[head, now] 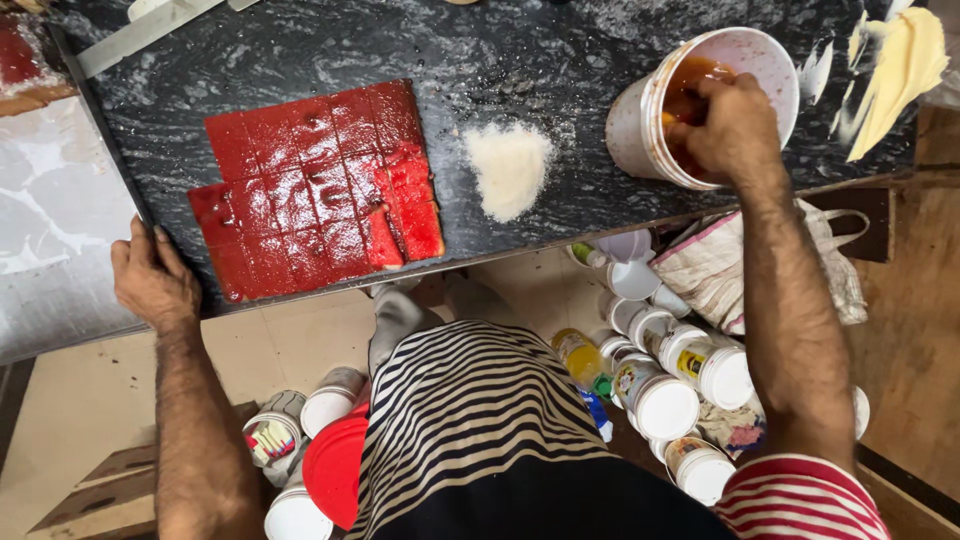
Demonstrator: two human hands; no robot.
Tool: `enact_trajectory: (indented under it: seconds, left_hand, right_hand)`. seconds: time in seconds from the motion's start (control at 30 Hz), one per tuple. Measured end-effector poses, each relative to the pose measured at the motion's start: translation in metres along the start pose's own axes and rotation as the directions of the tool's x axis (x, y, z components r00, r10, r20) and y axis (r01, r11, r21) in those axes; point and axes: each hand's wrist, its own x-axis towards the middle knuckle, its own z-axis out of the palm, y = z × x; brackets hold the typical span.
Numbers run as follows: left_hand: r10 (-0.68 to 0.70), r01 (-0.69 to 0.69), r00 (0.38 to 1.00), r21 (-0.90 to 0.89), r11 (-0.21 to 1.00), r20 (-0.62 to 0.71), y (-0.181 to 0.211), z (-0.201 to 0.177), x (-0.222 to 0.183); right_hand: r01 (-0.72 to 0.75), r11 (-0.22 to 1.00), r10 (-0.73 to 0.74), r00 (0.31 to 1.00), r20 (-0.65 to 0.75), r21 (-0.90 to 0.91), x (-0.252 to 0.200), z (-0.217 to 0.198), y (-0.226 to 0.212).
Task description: The person coats red square-shaped sweets with a liquid using a sponge, touches some to a pile of white powder, and places them onto a metal tray.
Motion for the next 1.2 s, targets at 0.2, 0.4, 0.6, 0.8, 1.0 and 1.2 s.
enact_trajectory:
  seconds: [0.2, 0.4, 0.6, 0.8, 1.0, 1.2]
  left_hand:
    - [0.037, -0.037, 0.999, 0.02, 0.999, -0.01, -0.006, -0.005, 0.013]
    - [0.003, -0.003, 1.0, 0.021, 1.0, -0.001, -0.005, -0.007, 0.017]
    - [0.023, -0.022, 1.0, 0.046, 0.999, -0.021, -0.005, -0.006, 0.017]
    - [0.047, -0.044, 0.999, 0.162, 0.986, -0.014, -0.01, 0.0, 0.015]
    - [-0.004, 0.014, 0.999, 0.29, 0.957, -0.037, 0.001, 0.006, 0.008]
    - [-0.053, 0.077, 0.995, 0.317, 0.945, -0.083, 0.009, 0.01, -0.001]
  right_hand:
    - [-0.051, 0.998, 0.054, 0.994, 0.098, -0.024, 0.015, 0.039, 0.026]
    - [-0.023, 0.999, 0.026, 0.997, 0.067, -0.043, 0.011, 0.04, 0.029]
    - [-0.12, 0.99, 0.115, 0.99, 0.076, 0.067, 0.001, 0.008, -0.003]
    - [-0.498, 0.65, 0.36, 0.867, 0.343, 0.575, -0.021, -0.043, 0.006]
    - [-0.157, -0.438, -0.18, 0.98, 0.085, 0.885, -0.044, -0.026, 0.032]
    - [-0.095, -0.607, -0.108, 0.994, 0.037, 0.789, -0.042, 0.0, 0.021]
